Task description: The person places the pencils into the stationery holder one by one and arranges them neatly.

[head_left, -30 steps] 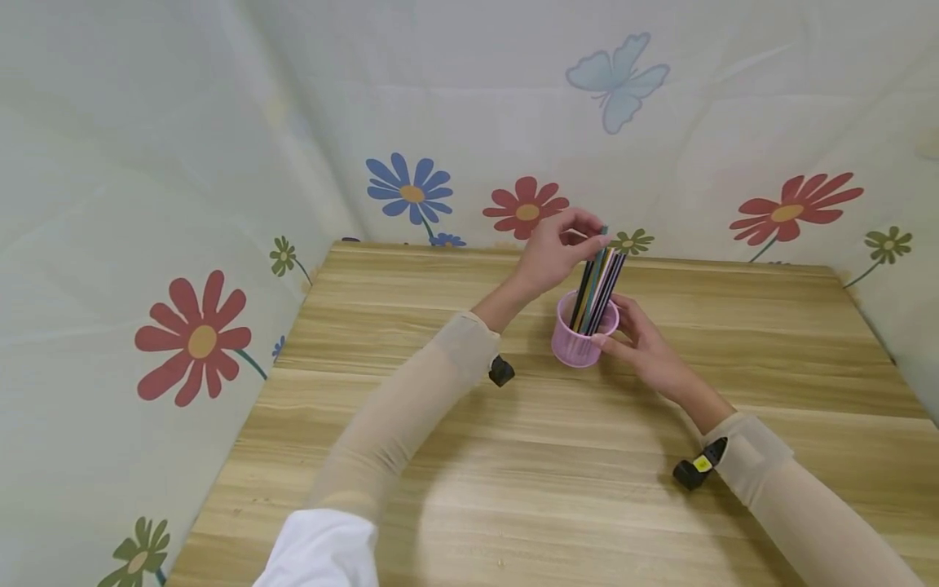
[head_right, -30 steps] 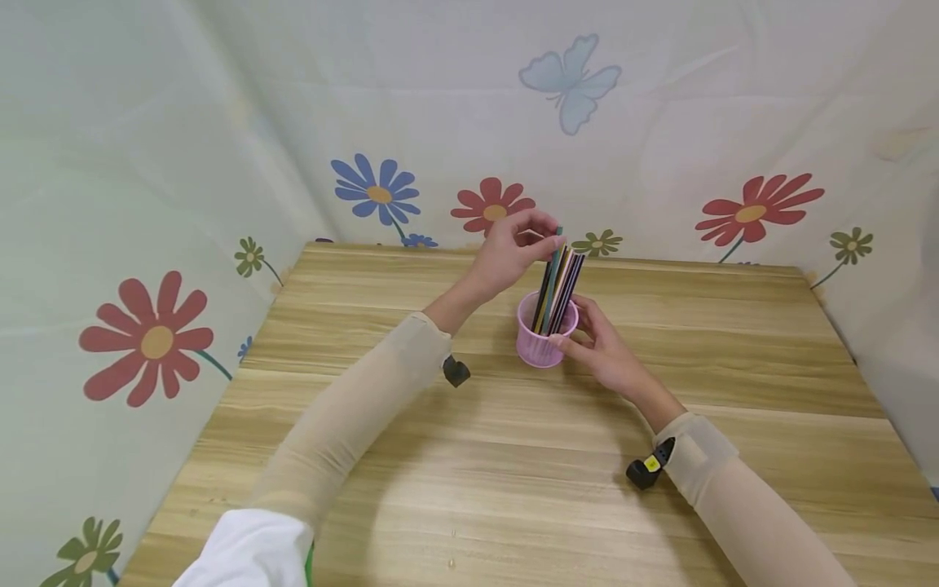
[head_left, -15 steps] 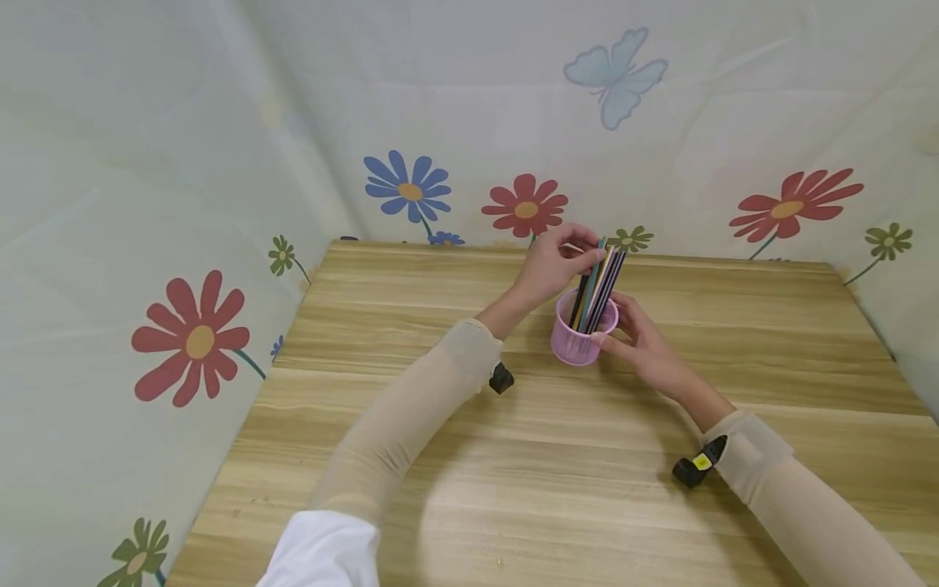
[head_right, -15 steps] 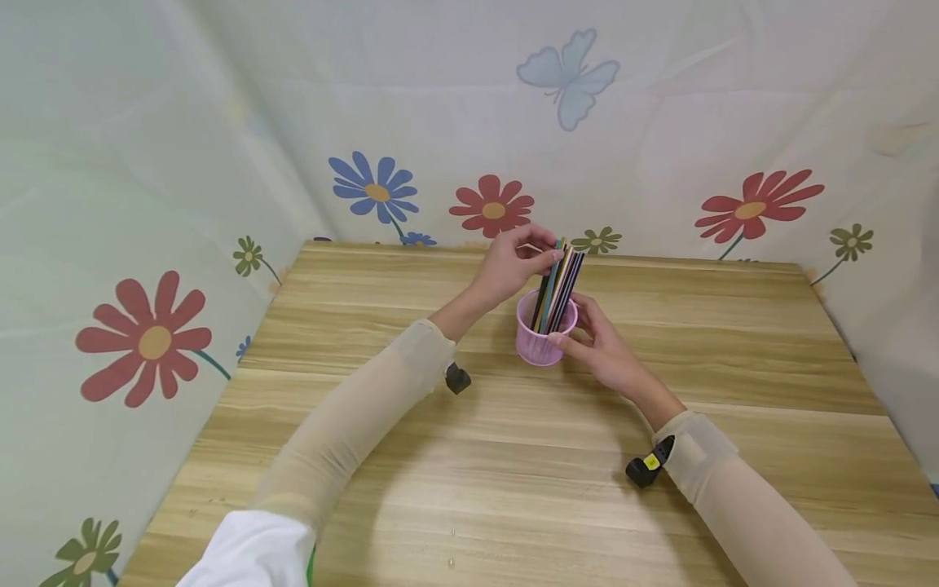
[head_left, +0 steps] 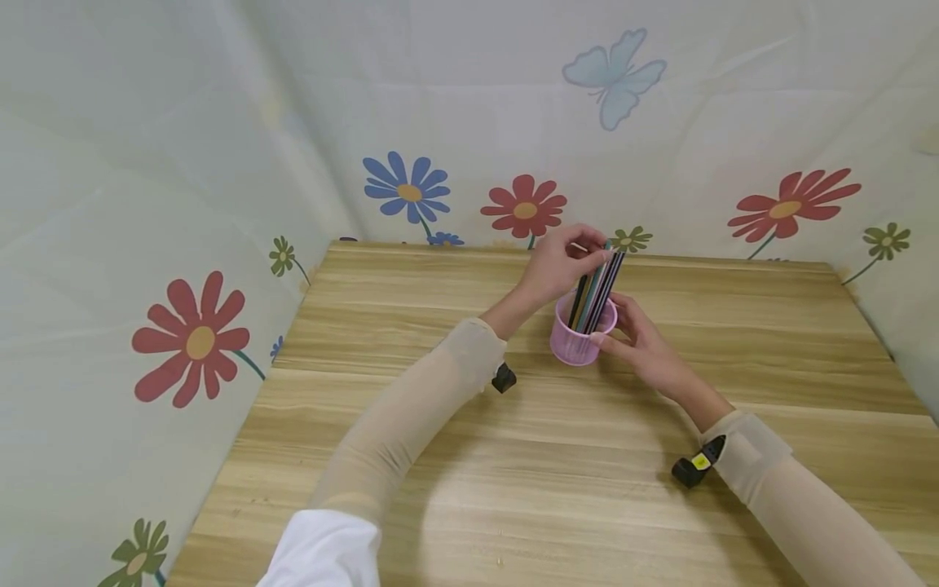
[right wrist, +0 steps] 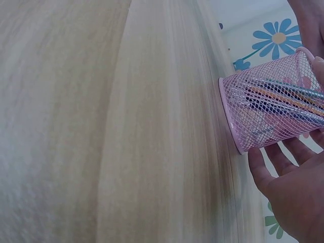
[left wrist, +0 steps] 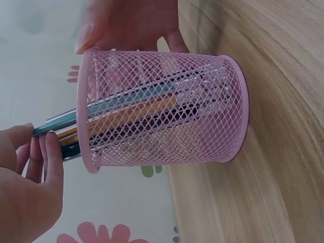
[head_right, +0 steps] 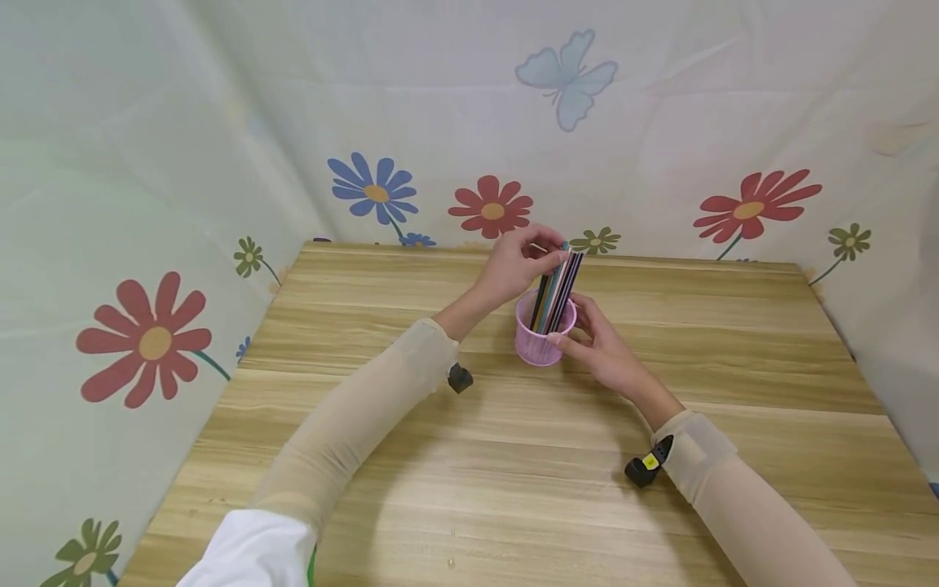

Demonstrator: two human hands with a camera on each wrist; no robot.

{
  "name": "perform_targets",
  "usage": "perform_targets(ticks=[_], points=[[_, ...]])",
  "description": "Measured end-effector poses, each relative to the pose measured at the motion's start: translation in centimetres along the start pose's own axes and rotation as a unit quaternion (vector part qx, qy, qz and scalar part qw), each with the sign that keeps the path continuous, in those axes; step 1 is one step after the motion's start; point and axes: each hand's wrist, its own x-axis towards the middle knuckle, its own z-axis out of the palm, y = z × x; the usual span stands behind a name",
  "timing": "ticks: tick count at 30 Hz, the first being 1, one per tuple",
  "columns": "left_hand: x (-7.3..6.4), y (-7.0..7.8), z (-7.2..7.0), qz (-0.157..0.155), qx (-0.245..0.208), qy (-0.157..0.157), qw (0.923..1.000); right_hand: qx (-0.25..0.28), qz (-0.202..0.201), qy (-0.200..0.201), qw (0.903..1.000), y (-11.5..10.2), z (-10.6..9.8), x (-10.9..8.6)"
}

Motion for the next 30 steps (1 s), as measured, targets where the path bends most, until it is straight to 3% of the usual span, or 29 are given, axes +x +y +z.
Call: perform_targets(ticks=[15, 30], points=[[-0.1, -0.3, -0.1, -0.015, 0.022, -0.005, 0.9996, -0.013, 0.011, 0.0, 0.9999, 0.2, -0.1, 0.0], [-0.9, -0.7, -2.1, -0.013, 0.037, -0.01, 0.9992, -0.013, 0.006, 0.004, 0.9999, 0.1, 0.0, -0.1]])
